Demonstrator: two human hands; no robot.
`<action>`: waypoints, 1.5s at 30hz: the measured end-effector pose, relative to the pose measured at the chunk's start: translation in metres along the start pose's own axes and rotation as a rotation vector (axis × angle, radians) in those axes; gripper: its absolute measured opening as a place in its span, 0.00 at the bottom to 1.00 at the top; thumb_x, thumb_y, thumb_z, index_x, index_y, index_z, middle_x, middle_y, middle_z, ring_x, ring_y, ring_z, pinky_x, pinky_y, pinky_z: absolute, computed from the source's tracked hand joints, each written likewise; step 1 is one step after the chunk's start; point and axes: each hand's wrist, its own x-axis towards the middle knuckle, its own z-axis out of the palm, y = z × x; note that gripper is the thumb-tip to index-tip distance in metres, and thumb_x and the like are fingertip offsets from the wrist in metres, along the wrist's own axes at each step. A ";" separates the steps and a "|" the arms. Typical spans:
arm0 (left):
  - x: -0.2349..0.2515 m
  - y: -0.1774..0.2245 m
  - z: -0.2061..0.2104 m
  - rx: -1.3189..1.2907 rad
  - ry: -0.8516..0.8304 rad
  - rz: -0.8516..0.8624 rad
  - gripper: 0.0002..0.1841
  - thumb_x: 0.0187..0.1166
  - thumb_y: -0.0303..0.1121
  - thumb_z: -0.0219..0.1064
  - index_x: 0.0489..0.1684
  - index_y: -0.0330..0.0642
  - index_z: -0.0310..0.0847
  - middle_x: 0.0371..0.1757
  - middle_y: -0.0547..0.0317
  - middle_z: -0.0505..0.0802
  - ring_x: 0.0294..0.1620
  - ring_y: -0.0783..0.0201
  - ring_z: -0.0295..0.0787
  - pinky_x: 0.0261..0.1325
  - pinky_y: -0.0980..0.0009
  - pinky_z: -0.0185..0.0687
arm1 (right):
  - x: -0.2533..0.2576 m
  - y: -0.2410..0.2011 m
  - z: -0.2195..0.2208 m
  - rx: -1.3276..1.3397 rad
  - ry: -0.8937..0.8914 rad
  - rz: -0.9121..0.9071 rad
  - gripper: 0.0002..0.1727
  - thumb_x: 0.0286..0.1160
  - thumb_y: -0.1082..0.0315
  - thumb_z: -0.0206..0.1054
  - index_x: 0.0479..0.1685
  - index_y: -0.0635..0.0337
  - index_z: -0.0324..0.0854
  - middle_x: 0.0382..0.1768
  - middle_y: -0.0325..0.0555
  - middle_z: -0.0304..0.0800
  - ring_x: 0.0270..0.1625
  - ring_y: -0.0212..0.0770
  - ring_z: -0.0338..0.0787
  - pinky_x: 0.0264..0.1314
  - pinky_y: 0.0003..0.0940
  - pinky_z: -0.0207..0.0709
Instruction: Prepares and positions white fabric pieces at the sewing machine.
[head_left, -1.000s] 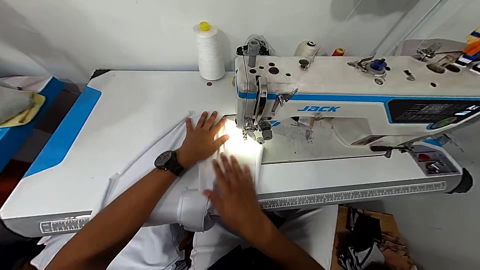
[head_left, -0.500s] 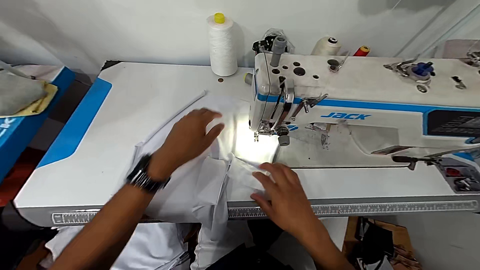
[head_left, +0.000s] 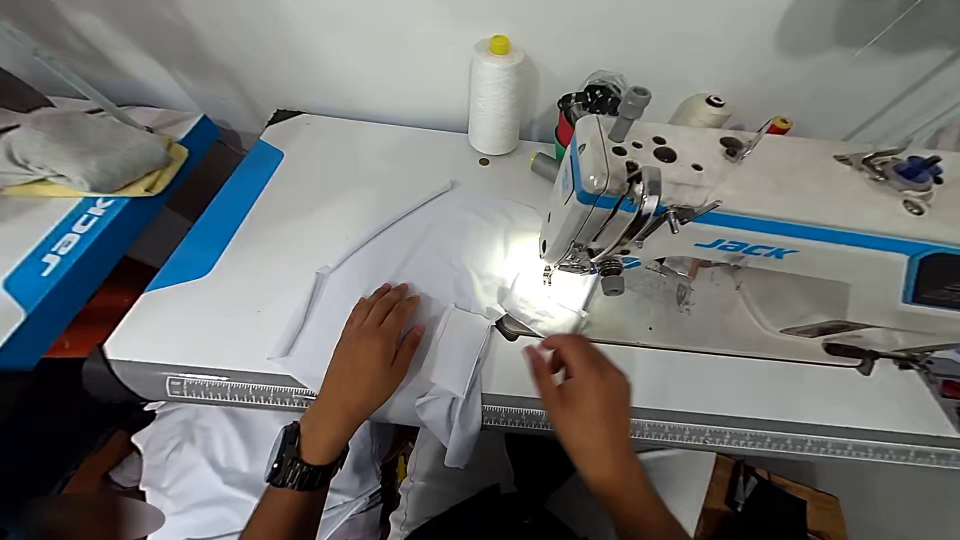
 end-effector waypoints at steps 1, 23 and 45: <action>0.001 0.002 -0.003 -0.005 -0.007 -0.003 0.25 0.90 0.46 0.51 0.76 0.40 0.80 0.83 0.49 0.78 0.89 0.45 0.64 0.88 0.38 0.54 | -0.006 -0.019 0.010 0.033 -0.059 -0.003 0.22 0.76 0.45 0.70 0.40 0.58 0.90 0.31 0.45 0.89 0.32 0.45 0.90 0.31 0.47 0.85; -0.002 -0.003 0.009 0.078 0.058 -0.009 0.30 0.90 0.52 0.43 0.75 0.43 0.80 0.83 0.50 0.79 0.89 0.45 0.65 0.89 0.38 0.52 | 0.020 -0.077 0.041 0.182 -0.278 0.190 0.14 0.80 0.52 0.69 0.36 0.52 0.88 0.20 0.40 0.85 0.24 0.43 0.86 0.25 0.47 0.75; 0.012 -0.005 0.001 0.074 -0.026 0.050 0.34 0.84 0.60 0.50 0.75 0.42 0.81 0.81 0.44 0.79 0.86 0.40 0.67 0.85 0.34 0.57 | -0.008 0.023 0.004 -0.002 -0.052 0.028 0.40 0.56 0.34 0.79 0.61 0.56 0.86 0.50 0.48 0.88 0.52 0.52 0.88 0.45 0.53 0.84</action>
